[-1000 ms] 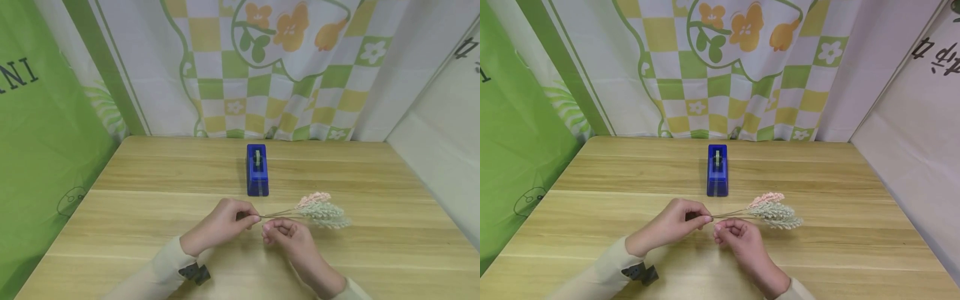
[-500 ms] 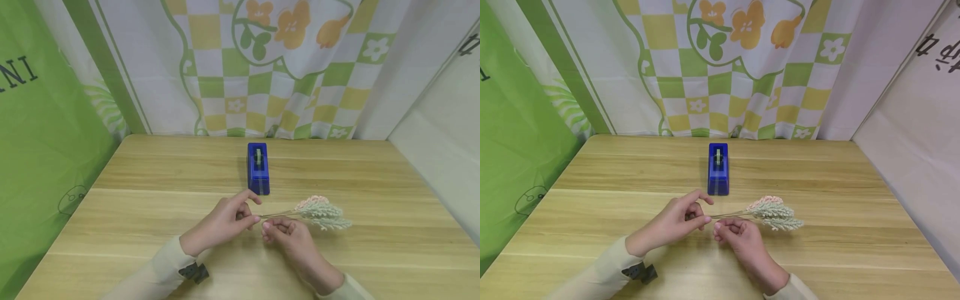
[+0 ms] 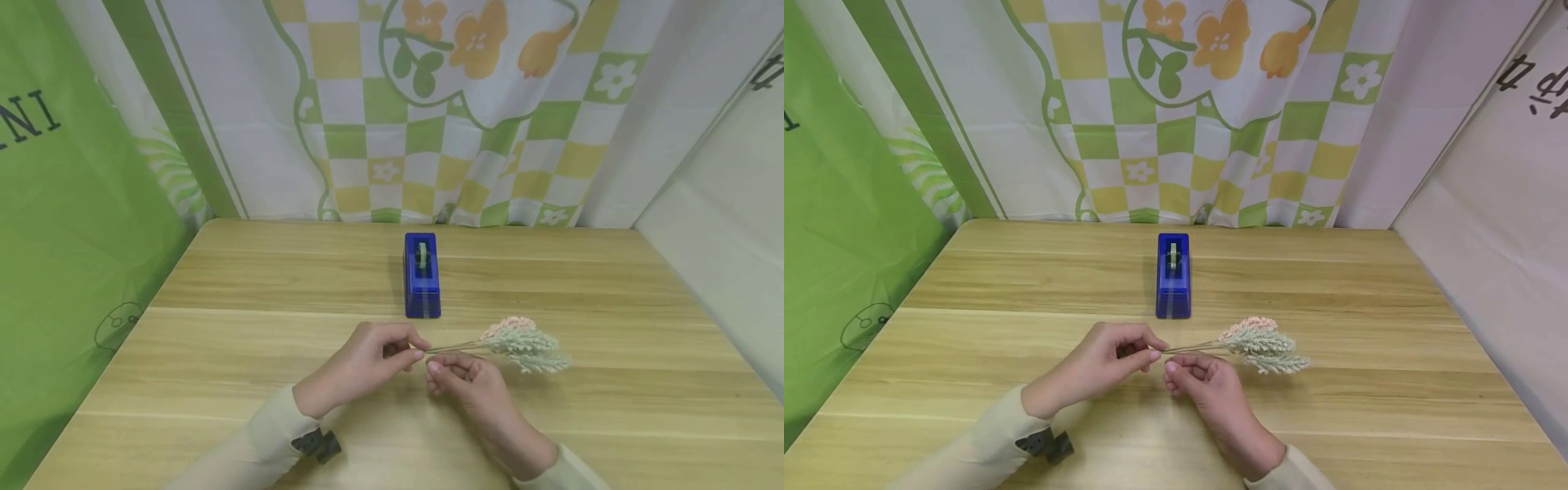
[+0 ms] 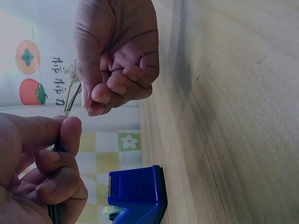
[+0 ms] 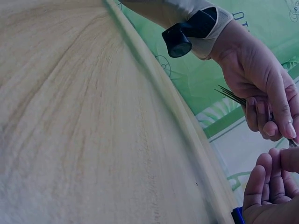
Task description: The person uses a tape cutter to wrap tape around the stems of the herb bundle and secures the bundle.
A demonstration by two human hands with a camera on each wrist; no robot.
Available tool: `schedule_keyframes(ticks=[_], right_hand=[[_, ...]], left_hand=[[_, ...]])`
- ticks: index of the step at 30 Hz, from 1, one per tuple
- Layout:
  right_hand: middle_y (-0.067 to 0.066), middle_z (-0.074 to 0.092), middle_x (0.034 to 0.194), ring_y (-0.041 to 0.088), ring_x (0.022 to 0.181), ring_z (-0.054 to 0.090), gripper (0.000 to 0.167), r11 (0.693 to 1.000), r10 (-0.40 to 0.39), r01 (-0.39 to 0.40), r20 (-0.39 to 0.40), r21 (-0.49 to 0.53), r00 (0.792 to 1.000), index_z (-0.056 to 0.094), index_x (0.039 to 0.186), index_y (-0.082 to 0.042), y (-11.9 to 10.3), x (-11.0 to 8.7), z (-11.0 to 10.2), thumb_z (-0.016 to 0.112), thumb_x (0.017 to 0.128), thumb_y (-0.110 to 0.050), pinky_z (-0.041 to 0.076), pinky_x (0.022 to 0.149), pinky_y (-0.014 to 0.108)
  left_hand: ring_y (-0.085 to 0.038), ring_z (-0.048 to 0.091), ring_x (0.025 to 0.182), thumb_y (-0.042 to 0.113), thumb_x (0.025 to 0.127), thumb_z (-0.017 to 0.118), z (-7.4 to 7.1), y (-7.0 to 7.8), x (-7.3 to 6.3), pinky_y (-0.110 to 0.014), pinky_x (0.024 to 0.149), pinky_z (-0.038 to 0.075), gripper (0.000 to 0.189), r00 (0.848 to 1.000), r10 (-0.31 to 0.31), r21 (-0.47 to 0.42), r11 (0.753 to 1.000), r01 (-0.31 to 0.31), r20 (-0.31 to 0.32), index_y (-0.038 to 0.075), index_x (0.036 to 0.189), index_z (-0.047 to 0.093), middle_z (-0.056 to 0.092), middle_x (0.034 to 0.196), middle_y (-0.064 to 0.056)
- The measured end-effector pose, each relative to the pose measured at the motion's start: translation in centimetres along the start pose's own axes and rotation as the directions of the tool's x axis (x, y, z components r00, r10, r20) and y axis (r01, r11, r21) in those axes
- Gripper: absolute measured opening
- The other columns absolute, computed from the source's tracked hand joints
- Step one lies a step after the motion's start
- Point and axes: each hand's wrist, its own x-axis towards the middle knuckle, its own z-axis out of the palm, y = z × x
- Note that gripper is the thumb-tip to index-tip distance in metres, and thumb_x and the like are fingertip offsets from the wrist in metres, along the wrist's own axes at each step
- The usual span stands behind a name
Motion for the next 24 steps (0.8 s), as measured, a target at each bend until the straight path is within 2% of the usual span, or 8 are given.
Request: schedule_keyframes(ticks=[4, 9, 15, 20, 22, 24], right_hand=[[0.001, 0.078, 0.09, 0.008, 0.082, 0.071, 0.037, 1.0, -0.004, 0.004, -0.007, 0.018, 1.0, 0.06, 0.125, 0.017, 0.1, 0.0, 0.0, 0.068, 0.099, -0.009, 0.059, 0.084, 0.023], [-0.001, 0.078, 0.088, 0.008, 0.081, 0.072, 0.035, 0.999, 0.006, -0.005, -0.003, 0.046, 1.0, 0.06, 0.123, 0.018, 0.2, 0.0, -0.1, 0.067, 0.099, -0.006, 0.06, 0.084, 0.023], [-0.002, 0.078, 0.087, 0.009, 0.083, 0.071, 0.033, 0.999, 0.04, -0.04, 0.039, -0.002, 0.998, 0.065, 0.12, 0.012, 0.7, -0.3, -0.6, 0.07, 0.099, -0.012, 0.059, 0.085, 0.023], [0.004, 0.079, 0.093, 0.009, 0.084, 0.072, 0.031, 0.995, 0.015, 0.002, 0.176, -0.101, 0.984, 0.067, 0.115, 0.012, 0.7, -0.9, -0.9, 0.072, 0.096, -0.012, 0.059, 0.082, 0.024], [0.008, 0.078, 0.095, 0.008, 0.084, 0.071, 0.028, 0.98, -0.025, 0.075, 0.26, -0.184, 0.965, 0.07, 0.111, 0.01, 0.4, -1.3, -1.1, 0.073, 0.096, -0.014, 0.059, 0.082, 0.023], [0.01, 0.078, 0.096, 0.006, 0.085, 0.07, 0.024, 0.948, -0.077, 0.174, 0.341, -0.265, 0.937, 0.073, 0.107, 0.005, -0.1, -1.7, -1.3, 0.074, 0.096, -0.016, 0.058, 0.083, 0.022]], left_hand=[[-0.028, 0.07, 0.077, 0.006, 0.1, 0.067, 0.0, 0.0, 0.1, -0.02, 0.068, 0.057, 0.012, 1.0, -0.016, -0.01, 1.0, 0.016, 0.005, 0.002, 0.107, 0.076, 0.075, 0.089, -0.019], [-0.024, 0.069, 0.075, 0.007, 0.101, 0.067, -0.1, -0.1, 0.1, -0.02, 0.065, 0.055, 0.013, 1.0, -0.029, -0.013, 0.999, 0.029, 0.007, 0.002, 0.107, 0.077, 0.076, 0.09, -0.018], [-0.019, 0.067, 0.073, 0.009, 0.1, 0.068, -0.3, -0.1, 0.2, -0.019, 0.062, 0.051, 0.013, 0.999, -0.04, -0.015, 0.999, 0.04, -0.01, 0.003, 0.108, 0.077, 0.075, 0.089, -0.017], [-0.014, 0.063, 0.069, 0.008, 0.1, 0.069, -0.3, -0.3, 0.3, -0.018, 0.058, 0.048, 0.013, 1.0, -0.027, -0.01, 1.0, 0.027, -0.005, 0.002, 0.106, 0.077, 0.075, 0.088, -0.017], [-0.009, 0.061, 0.067, 0.008, 0.1, 0.069, -0.2, -0.4, 0.3, -0.018, 0.057, 0.047, 0.012, 1.0, -0.016, -0.008, 1.0, 0.016, -0.003, 0.002, 0.106, 0.077, 0.074, 0.085, -0.018], [-0.004, 0.058, 0.065, 0.007, 0.099, 0.069, -0.2, -0.5, 0.3, -0.018, 0.056, 0.046, 0.012, 1.0, -0.011, -0.01, 1.0, 0.011, 0.0, 0.003, 0.105, 0.078, 0.074, 0.084, -0.018]])
